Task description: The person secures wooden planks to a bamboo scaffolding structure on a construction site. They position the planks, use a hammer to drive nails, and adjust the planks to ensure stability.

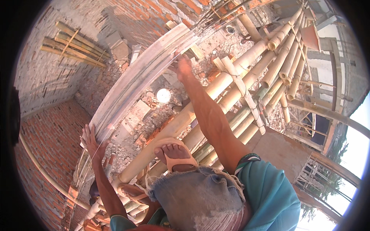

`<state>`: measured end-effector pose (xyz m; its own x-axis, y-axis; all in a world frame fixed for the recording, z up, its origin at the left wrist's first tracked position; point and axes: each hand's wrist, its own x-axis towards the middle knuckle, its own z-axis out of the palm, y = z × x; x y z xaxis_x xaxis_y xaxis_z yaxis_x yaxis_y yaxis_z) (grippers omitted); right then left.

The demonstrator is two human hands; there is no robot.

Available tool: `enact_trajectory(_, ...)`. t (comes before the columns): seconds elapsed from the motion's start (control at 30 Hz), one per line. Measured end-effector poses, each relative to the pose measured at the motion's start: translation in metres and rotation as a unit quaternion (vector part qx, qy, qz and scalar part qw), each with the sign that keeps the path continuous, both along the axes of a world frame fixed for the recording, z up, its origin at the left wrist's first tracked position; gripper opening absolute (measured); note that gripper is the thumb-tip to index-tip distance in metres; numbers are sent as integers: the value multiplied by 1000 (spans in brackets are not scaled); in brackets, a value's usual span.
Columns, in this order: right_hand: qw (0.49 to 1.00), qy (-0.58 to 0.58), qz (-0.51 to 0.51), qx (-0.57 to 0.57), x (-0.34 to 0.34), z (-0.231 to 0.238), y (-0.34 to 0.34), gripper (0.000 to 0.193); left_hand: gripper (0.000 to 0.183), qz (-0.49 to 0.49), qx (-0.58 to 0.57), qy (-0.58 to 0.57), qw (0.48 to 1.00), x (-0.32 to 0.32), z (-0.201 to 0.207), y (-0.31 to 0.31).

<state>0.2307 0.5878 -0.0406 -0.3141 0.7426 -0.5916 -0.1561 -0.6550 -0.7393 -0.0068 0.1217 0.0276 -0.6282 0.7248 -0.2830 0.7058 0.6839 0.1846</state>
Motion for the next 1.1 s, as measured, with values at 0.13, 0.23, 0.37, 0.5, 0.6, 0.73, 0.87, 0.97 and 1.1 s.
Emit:
enact_trajectory(0.13,998,-60,24,15,3,9,2,49,108,14,49,-47,998,-2,2,0)
enact_trajectory(0.23,999,-37,12,3,3,11,6,51,105,16,67,-60,996,-3,4,2)
enact_trajectory(0.37,1000,0,0,21,6,7,10,51,103,21,66,-64,996,-3,3,3)
enact_trajectory(0.5,999,-12,20,25,9,1,8,55,102,26,67,-57,996,-2,1,2)
enact_trajectory(0.6,999,15,-41,14,7,-2,5,63,102,11,79,-51,996,-1,0,4)
enact_trajectory(0.73,996,-54,-66,3,9,-3,3,74,98,3,98,-75,992,2,2,8)
enact_trajectory(0.87,990,-127,-48,49,14,3,6,80,92,30,75,-100,992,1,6,12)
enact_trajectory(0.97,983,-156,-59,81,14,4,-2,79,79,-12,69,-54,996,-2,4,8)
enact_trajectory(1.1,801,-344,46,488,14,4,-12,40,67,-47,76,14,996,-1,-9,-3)
